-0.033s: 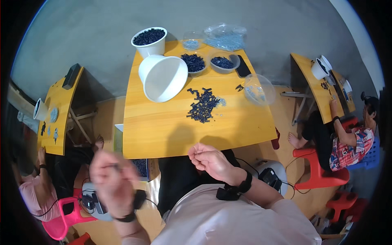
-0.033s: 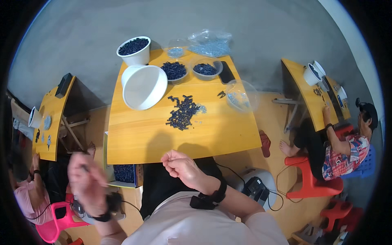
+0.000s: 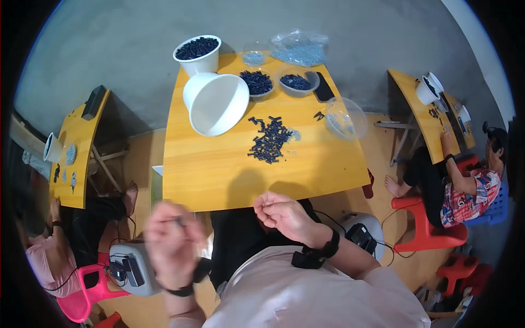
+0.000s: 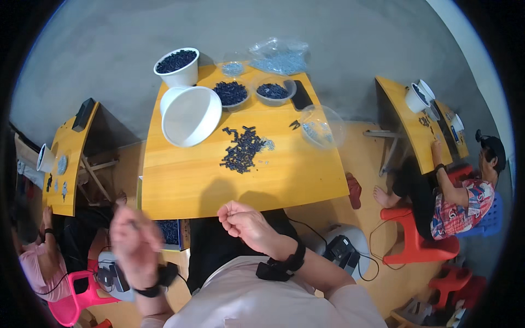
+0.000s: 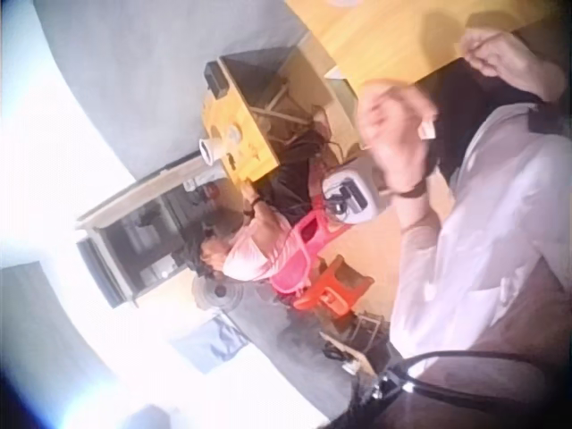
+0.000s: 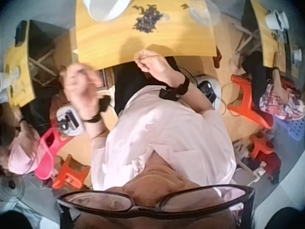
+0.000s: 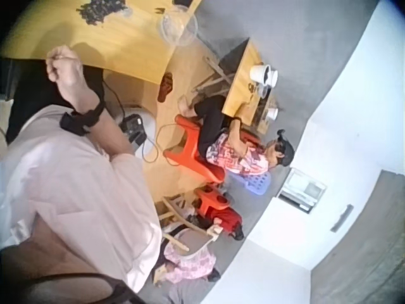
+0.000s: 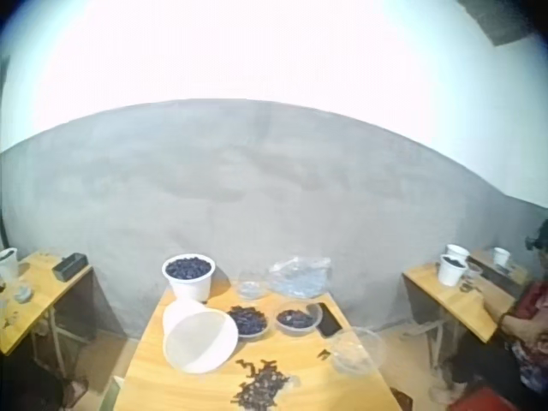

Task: Assembling small plastic components by hand at a workbench in a manufacturing environment.

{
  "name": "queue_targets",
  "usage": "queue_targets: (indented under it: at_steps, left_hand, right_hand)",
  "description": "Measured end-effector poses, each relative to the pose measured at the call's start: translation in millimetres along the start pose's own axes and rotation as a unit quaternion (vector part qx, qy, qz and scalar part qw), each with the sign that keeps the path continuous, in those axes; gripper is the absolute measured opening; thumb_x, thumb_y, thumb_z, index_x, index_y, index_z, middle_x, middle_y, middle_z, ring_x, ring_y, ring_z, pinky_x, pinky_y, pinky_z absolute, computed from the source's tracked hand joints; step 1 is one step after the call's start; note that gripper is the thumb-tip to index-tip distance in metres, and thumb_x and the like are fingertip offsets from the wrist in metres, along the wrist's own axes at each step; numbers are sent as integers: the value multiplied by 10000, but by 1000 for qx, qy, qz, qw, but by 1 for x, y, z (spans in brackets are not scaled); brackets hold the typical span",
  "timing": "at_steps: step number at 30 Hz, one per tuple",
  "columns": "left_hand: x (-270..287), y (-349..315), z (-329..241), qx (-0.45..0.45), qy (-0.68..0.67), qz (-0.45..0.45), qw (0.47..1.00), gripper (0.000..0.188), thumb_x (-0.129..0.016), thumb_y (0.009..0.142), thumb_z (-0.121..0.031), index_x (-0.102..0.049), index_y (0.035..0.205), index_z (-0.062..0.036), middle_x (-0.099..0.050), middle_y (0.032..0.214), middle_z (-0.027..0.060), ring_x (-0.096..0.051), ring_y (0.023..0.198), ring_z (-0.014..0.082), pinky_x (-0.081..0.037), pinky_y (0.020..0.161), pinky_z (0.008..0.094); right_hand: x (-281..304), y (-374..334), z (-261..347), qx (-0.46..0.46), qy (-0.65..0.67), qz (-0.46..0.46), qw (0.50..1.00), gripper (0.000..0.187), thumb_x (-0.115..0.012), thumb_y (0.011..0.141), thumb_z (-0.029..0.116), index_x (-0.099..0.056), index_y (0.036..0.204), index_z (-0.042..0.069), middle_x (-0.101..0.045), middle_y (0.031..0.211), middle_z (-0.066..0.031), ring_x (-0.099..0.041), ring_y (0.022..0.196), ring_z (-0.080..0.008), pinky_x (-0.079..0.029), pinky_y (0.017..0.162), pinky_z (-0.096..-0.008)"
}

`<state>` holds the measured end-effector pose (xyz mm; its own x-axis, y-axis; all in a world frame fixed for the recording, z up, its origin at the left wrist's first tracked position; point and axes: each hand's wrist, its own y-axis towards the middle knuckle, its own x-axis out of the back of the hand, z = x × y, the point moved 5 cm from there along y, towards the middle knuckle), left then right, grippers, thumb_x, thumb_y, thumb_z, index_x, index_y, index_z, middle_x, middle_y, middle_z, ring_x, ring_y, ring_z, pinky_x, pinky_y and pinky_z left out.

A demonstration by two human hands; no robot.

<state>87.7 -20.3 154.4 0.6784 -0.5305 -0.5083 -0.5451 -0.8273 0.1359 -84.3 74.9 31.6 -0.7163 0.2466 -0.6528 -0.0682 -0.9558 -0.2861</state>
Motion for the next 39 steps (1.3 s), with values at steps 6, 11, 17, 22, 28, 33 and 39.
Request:
queue_targets:
  at_steps: [6,11,17,22,28,33,39]
  left_hand:
    - [-46,-13,114,182,-125,59,974,121,-547,885,-140,-527,915,-24,-602,749,126,-580,608,162,-462,545,237]
    - [-47,-7,127,198,-40,59,978,82,-516,898,-90,-535,902,-9,-616,777,106,-584,637,135,-472,585,231]
    - [-49,-2,132,181,-1,49,982,89,-528,893,-89,-539,904,-2,-618,790,95,-581,657,124,-476,603,229]
    - [-56,6,135,196,-7,51,979,106,-540,890,-108,-539,902,-3,-619,800,91,-581,670,124,-476,618,229]
    - [-54,9,135,198,2,48,979,114,-539,892,-114,-539,900,0,-618,810,86,-578,688,118,-477,632,229]
    - [-51,7,135,180,40,42,982,58,-509,895,-48,-542,913,-4,-613,806,63,-570,695,90,-476,637,216]
    - [-49,4,129,155,61,42,985,45,-505,888,-15,-541,912,-4,-602,784,35,-562,693,74,-470,635,203]
  right_hand:
    - [3,-31,37,29,-60,-50,997,174,-376,886,1,-475,1028,-19,-559,971,-125,-588,886,-183,-476,697,-251]
    - [-5,-46,66,245,-251,-63,934,156,-395,909,13,-464,1047,-8,-602,1001,-143,-624,874,-191,-502,622,-232]
    - [5,-42,76,314,-202,-17,927,119,-435,902,-4,-476,1013,8,-641,875,-146,-646,715,-159,-476,526,-206]
    - [26,-30,71,271,-78,-8,960,60,-485,895,26,-525,935,6,-637,796,-119,-628,671,-137,-460,505,-201]
    - [25,-26,71,235,-57,-60,968,98,-490,888,18,-577,929,-2,-633,775,-100,-607,656,-121,-448,503,-203]
    - [9,-30,77,259,-247,-76,931,85,-521,854,-17,-583,911,-3,-623,812,-97,-606,652,-117,-462,534,-211]
    - [-15,-32,86,362,-413,-59,834,96,-567,798,-57,-576,871,5,-547,816,-85,-602,596,-132,-477,519,-240]
